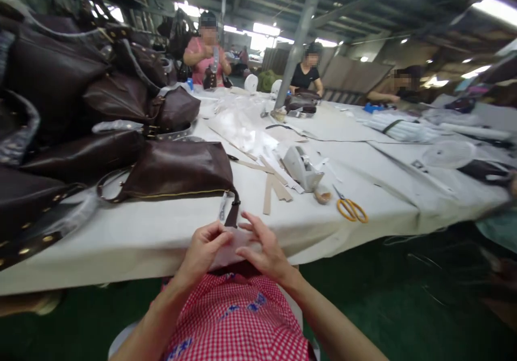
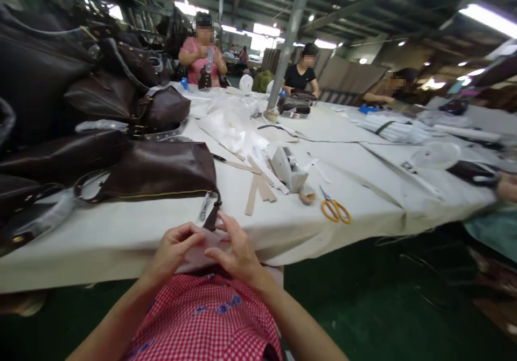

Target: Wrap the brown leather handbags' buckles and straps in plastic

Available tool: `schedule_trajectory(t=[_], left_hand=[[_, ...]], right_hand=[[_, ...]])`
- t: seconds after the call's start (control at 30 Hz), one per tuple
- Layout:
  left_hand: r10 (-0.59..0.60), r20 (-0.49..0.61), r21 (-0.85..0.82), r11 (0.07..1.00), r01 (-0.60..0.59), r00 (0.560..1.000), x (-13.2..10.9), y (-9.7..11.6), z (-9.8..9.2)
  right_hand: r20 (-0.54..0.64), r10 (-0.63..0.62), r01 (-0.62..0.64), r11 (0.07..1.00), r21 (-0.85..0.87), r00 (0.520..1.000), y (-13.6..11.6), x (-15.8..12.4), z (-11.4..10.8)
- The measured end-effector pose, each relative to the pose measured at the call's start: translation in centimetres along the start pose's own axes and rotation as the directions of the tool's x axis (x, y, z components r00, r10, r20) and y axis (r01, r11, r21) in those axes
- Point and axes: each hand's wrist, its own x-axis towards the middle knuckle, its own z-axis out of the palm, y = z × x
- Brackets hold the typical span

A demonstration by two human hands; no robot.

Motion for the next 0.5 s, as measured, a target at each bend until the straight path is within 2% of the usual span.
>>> schedule_trajectory(t=[0.03,0.1,0.17,0.23,0.3,0.37,0.43,0.5], left_hand=[[0.017,0.016,0.014,1.0,-0.017,1.0,0.3,0.0,0.7],[0.065,0.068,0.061,0.996,-0.069,0.996,1.1,0.2,2.4],[0.129,0.147,0.158,0.976,-0.152,0.981,2.2,0.6,4.2],[0.227,0.256,0.295,0.908,-0.299,0.94,3.8,1.3,6.5],[0.337,0.389,0.421,0.763,-0.491,0.857,6.0,2.3,9.6],[0.373,0.538,0.52,0.56,-0.645,0.756,8.7,3.1,13.5],[0.325,0.649,0.596,0.344,-0.725,0.688,11.5,3.2,17.9],[0.258,0.709,0.629,0.188,-0.754,0.656,14.2,2.8,22.1]], right_hand=[[-0.034,0.138,-0.134,0.986,0.104,0.99,0.1,0.0,0.0],[-0.057,0.35,-0.318,0.899,0.303,0.935,0.4,-0.1,-0.2],[-0.097,0.467,-0.373,0.799,0.472,0.879,0.8,-0.4,-0.7],[-0.18,0.516,-0.329,0.738,0.589,0.837,1.6,-1.3,-1.6],[-0.289,0.545,-0.273,0.728,0.629,0.787,2.9,-2.8,-2.7],[-0.374,0.579,-0.254,0.729,0.636,0.724,4.4,-5.0,-3.5],[-0.424,0.628,-0.27,0.716,0.644,0.652,6.1,-7.4,-4.0],[-0.445,0.67,-0.311,0.702,0.641,0.595,7.7,-9.6,-4.3]])
